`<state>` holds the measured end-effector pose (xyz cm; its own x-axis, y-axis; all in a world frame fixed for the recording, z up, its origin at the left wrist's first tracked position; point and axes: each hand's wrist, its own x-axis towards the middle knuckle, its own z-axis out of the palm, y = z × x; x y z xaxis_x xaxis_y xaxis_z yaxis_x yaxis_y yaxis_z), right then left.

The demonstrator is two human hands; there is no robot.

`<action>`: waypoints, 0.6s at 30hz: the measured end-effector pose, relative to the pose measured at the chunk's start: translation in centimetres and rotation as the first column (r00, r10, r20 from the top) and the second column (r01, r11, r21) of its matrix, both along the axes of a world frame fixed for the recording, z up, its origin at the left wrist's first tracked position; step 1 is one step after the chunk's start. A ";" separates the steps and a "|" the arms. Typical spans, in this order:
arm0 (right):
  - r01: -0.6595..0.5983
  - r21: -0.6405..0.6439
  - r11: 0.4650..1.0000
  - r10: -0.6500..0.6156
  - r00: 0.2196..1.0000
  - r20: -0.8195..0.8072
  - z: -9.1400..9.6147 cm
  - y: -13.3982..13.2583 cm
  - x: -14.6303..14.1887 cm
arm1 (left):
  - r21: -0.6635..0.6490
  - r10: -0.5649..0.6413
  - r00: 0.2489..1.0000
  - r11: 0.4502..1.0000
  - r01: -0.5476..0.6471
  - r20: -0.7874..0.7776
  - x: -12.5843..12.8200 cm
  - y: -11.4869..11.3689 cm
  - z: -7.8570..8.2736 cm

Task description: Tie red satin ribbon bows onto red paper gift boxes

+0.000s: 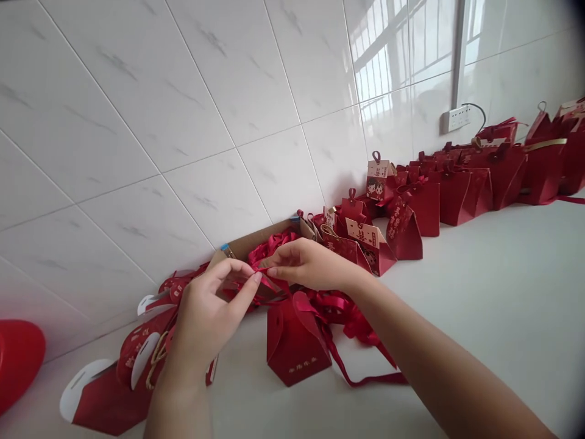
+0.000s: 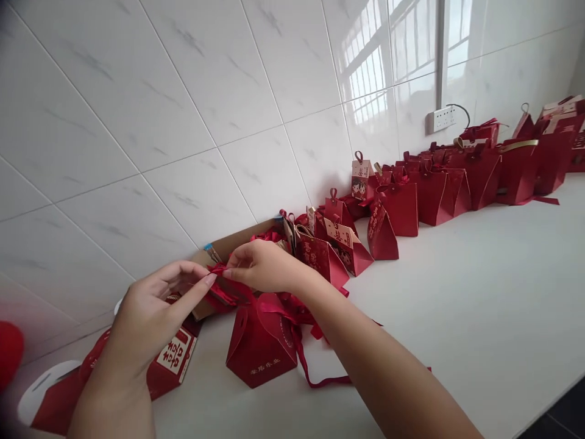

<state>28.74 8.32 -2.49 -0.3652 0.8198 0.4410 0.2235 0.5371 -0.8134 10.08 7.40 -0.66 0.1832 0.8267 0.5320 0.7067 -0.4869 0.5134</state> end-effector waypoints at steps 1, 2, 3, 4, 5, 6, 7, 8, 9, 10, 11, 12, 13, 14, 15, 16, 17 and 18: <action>-0.002 -0.001 1.000 0.002 1.000 -0.003 -0.1 0.0 0.0 | -0.001 0.006 1.000 1.000 -0.006 0.000 0.0 0.0 0.0; -0.006 0.002 1.000 0.006 1.000 -0.009 -0.2 0.1 -0.1 | -0.002 0.010 1.000 1.000 -0.010 -0.005 -0.1 0.0 0.1; -0.008 0.008 1.000 0.008 1.000 -0.021 -0.3 0.2 -0.1 | -0.006 0.012 1.000 1.000 -0.012 -0.017 -0.1 0.0 0.1; -0.005 0.014 1.000 0.005 0.999 -0.038 -0.5 0.3 -0.2 | -0.016 0.009 0.999 1.000 -0.010 -0.038 -0.2 0.0 0.2; 0.005 0.017 1.000 -0.004 0.998 -0.058 -0.5 0.3 -0.3 | -0.038 0.005 0.997 0.999 -0.007 -0.071 -0.4 0.0 0.2; 0.022 0.018 1.000 -0.020 0.996 -0.085 -0.6 0.3 -0.3 | -0.077 -0.002 0.993 0.997 -0.007 -0.117 -0.6 0.0 0.3; 0.045 0.015 0.999 -0.043 0.992 -0.119 -0.5 0.3 -0.3 | -0.132 -0.010 0.984 0.991 -0.013 -0.176 -0.8 0.1 0.2; 0.072 0.009 0.997 -0.069 0.985 -0.161 -0.4 0.1 -0.3 | -0.200 -0.022 0.969 0.979 -0.029 -0.247 -1.0 0.1 0.2; 0.096 0.003 0.995 -0.093 0.974 -0.208 -0.2 -0.1 -0.2 | -0.280 -0.042 0.944 0.958 -0.055 -0.327 -1.2 0.2 0.0; 0.115 -0.002 0.993 -0.111 0.959 -0.259 0.1 -0.3 -0.1 | -0.364 -0.072 0.911 0.927 -0.089 -0.405 -1.4 0.3 -0.2; 0.130 -0.005 0.991 -0.125 0.941 -0.314 0.3 -0.5 0.0 | -0.440 -0.108 0.876 0.889 -0.127 -0.470 -1.5 0.5 -0.5; 0.142 -0.006 0.990 -0.134 0.921 -0.365 0.5 -0.7 0.2 | -0.502 -0.145 0.844 0.849 -0.161 -0.516 -1.7 0.7 -0.8; 0.150 -0.004 0.989 -0.138 0.902 -0.410 0.7 -0.9 0.5 | -0.550 -0.177 0.819 0.813 -0.190 -0.545 -1.8 1.0 -1.1; 0.161 0.000 0.987 -0.144 0.882 -0.450 0.9 -1.1 0.8 | -0.581 -0.201 0.803 0.786 -0.210 -0.561 -1.8 1.2 -1.3; 0.175 0.009 0.985 -0.149 0.863 -0.484 1.0 -1.4 1.1 | -0.599 -0.217 0.793 0.771 -0.219 -0.569 -1.8 1.4 -1.5; 0.190 0.024 0.981 -0.151 0.843 -0.516 1.1 -1.6 1.5 | -0.603 -0.228 0.786 0.767 -0.219 -0.575 -1.8 1.6 -1.7; 0.207 0.045 0.977 -0.149 0.823 -0.548 1.2 -1.8 1.8 | -0.603 -0.238 0.779 0.768 -0.214 -0.580 -1.8 1.8 -1.8; 0.220 0.066 0.973 -0.143 0.804 -0.577 1.3 -2.1 2.2 | -0.601 -0.248 0.774 0.773 -0.204 -0.583 -1.7 1.9 -1.8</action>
